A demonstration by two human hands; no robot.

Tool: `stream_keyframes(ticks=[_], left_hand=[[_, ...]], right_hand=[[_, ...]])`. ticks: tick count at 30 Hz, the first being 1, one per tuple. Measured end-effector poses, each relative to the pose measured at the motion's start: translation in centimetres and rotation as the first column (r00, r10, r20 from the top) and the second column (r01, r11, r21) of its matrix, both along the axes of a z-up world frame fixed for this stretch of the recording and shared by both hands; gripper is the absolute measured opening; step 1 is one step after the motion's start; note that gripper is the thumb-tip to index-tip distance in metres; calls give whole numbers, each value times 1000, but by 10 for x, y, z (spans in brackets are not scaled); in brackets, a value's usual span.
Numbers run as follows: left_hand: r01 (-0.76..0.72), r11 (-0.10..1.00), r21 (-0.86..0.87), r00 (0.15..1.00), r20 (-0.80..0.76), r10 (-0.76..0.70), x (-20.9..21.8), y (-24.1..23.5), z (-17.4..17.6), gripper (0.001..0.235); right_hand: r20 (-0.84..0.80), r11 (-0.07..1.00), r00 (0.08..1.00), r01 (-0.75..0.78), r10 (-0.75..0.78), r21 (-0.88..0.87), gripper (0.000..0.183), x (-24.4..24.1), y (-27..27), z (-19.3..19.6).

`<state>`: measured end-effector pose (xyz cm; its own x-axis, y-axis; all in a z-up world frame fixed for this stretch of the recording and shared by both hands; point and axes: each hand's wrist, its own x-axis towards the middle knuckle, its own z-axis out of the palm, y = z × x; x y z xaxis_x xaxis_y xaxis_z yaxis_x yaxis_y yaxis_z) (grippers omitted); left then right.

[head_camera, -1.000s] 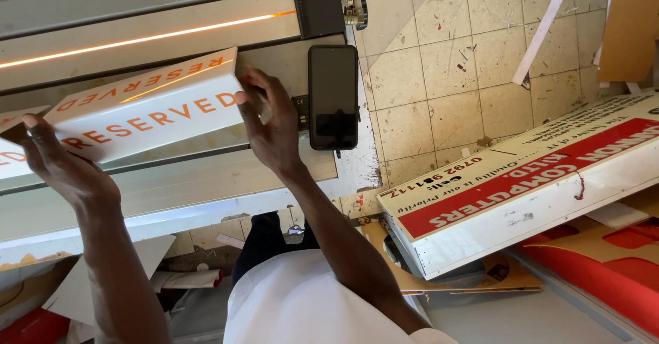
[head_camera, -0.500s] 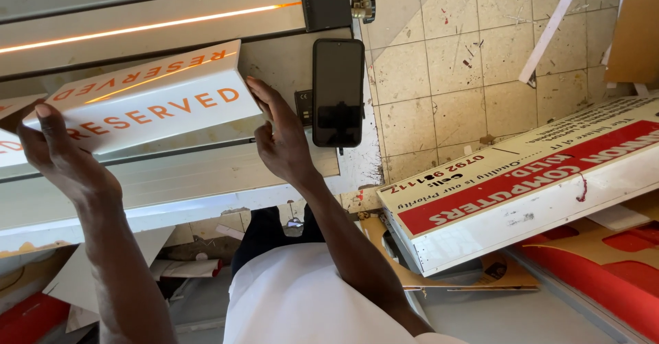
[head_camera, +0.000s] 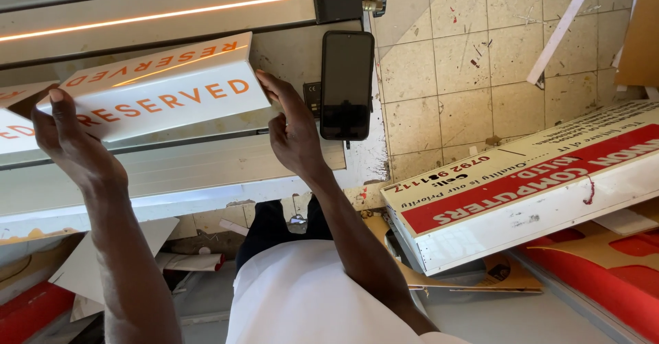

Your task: Heating and bending acrylic sheets to create 'RESERVED' signs using a strip heater.

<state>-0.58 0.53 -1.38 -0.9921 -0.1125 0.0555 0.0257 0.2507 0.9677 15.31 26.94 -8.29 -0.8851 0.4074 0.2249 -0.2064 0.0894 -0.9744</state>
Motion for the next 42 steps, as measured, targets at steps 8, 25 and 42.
stream_keyframes(ticks=[8, 25, 42], left_hand=[[26, 980, -197, 949, -304, -86, -2, -24, -17, 64], [50, 980, -190, 897, -423, -128, -6, -4, -14, 61], [11, 991, -131, 973, -229, -41, -25, -11, -23, 56]], right_hand=[[-95, 996, 995, 20, -12, 86, 81, -1, -4, -3], [-71, 993, 994, 90, -85, 70, 64, 35, -18, -2], [-41, 997, 996, 74, -74, -15, 42, 32, -17, 3]])
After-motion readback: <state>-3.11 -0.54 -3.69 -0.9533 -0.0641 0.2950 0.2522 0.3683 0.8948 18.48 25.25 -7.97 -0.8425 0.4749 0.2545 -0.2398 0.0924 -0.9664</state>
